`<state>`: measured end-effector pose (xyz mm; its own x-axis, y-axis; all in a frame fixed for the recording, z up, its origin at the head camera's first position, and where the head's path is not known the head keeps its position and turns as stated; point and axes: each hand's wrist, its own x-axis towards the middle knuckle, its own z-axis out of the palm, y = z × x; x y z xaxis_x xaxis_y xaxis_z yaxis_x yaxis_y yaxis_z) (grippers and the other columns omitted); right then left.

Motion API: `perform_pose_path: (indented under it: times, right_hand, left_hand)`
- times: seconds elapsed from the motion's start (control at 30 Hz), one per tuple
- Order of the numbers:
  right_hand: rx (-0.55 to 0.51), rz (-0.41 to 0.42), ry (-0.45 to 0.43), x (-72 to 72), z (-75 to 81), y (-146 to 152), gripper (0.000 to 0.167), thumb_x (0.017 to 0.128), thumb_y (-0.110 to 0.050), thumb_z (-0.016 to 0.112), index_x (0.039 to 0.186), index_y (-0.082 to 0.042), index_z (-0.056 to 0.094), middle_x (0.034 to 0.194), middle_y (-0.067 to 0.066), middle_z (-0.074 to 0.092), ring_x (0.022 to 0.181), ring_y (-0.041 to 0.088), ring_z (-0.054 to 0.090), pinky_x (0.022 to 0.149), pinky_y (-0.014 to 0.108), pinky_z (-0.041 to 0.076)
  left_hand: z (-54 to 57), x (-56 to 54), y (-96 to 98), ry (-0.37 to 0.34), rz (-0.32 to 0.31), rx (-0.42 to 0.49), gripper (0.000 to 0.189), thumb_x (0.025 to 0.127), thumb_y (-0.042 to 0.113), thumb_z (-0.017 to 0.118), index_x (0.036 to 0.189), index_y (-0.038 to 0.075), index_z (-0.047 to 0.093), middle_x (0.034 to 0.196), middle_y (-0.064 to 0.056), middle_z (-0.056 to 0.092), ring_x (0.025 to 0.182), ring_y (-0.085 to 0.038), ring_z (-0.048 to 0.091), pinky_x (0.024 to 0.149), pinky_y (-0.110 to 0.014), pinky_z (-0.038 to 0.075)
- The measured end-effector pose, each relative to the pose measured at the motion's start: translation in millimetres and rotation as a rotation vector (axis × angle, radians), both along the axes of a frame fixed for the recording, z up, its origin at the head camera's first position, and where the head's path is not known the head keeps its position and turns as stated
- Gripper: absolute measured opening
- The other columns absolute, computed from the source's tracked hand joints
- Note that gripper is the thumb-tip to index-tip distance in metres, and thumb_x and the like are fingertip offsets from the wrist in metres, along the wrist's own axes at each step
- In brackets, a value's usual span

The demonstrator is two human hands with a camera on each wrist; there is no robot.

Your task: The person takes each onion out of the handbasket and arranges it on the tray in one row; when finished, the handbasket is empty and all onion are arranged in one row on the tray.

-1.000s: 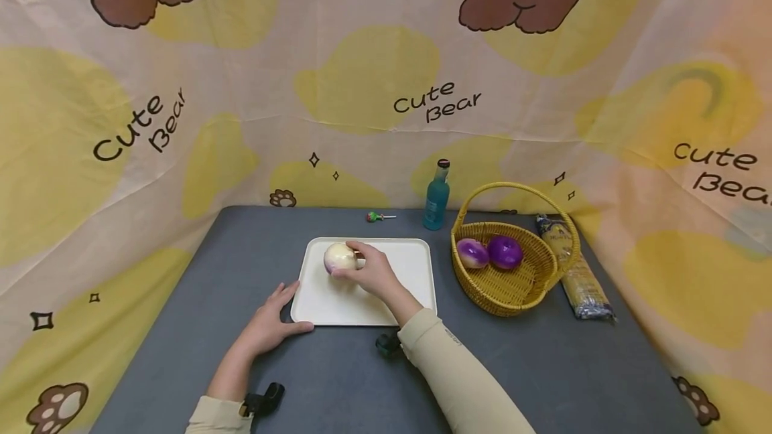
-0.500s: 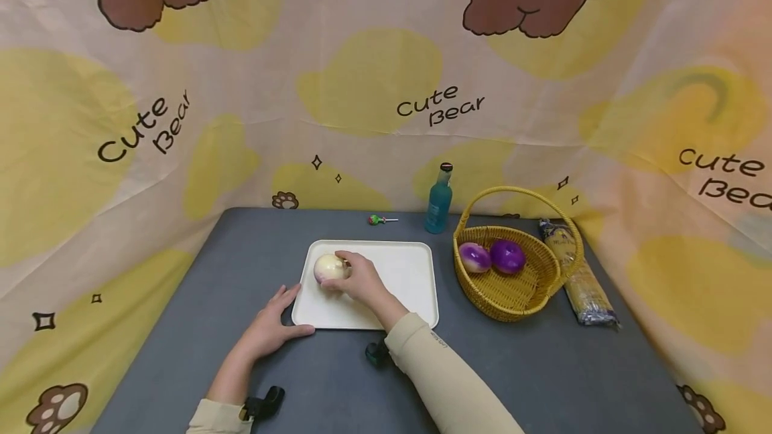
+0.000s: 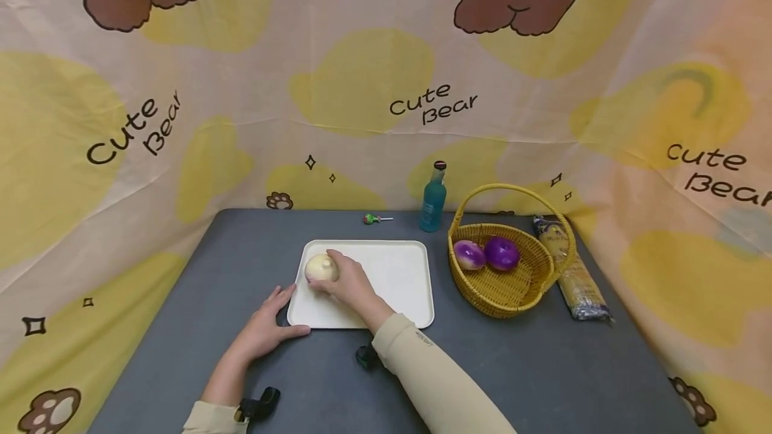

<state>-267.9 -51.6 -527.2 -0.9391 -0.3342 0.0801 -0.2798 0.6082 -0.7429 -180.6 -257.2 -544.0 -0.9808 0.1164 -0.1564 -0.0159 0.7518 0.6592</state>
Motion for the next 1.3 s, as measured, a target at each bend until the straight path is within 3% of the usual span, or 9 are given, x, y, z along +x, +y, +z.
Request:
perform_pose_path:
  times: [0.4, 0.57, 0.9, 1.3]
  right_hand:
    - [0.009, -0.043, -0.029, 1.0, 8.7, 2, 0.093, 0.076, -0.050, 0.087, 0.152, -0.016, 0.047, 0.147, 0.008, 0.057, 0.135, 0.026, 0.053, 0.111, 0.041, 0.043]
    - [0.007, -0.057, -0.029, 5.6, 23.6, 10, 0.088, 0.078, -0.047, 0.086, 0.151, -0.016, 0.049, 0.149, 0.008, 0.055, 0.138, 0.027, 0.050, 0.113, 0.043, 0.041]
    - [0.077, 0.028, 0.036, 19.5, 58.8, 23, 0.076, 0.082, -0.048, 0.082, 0.148, -0.024, 0.052, 0.151, 0.000, 0.053, 0.140, 0.024, 0.049, 0.112, 0.047, 0.042]
    - [0.021, 0.020, 0.075, 28.0, 88.7, 50, 0.069, 0.085, -0.044, 0.081, 0.145, -0.020, 0.056, 0.147, 0.002, 0.057, 0.139, 0.023, 0.050, 0.111, 0.046, 0.043]
  left_hand:
    - [-0.1, -0.9, 0.2, 0.010, -0.010, 0.012, 0.107, 0.079, 0.054, 0.082, 0.161, 0.010, 0.028, 0.164, -0.029, 0.018, 0.150, -0.054, 0.016, 0.109, -0.075, 0.025]
    - [0.1, -2.8, -0.1, 0.008, -0.013, 0.007, 0.108, 0.079, 0.056, 0.081, 0.161, 0.010, 0.027, 0.165, -0.029, 0.017, 0.150, -0.054, 0.016, 0.110, -0.075, 0.025]
    - [-0.8, 0.7, -3.0, -0.011, 0.002, -0.004, 0.109, 0.078, 0.054, 0.082, 0.161, 0.011, 0.027, 0.164, -0.030, 0.017, 0.150, -0.055, 0.015, 0.109, -0.076, 0.024]
    - [0.2, -1.5, 0.9, -0.041, 0.003, -0.004, 0.109, 0.079, 0.055, 0.082, 0.162, 0.012, 0.025, 0.165, -0.029, 0.015, 0.150, -0.055, 0.014, 0.109, -0.077, 0.023]
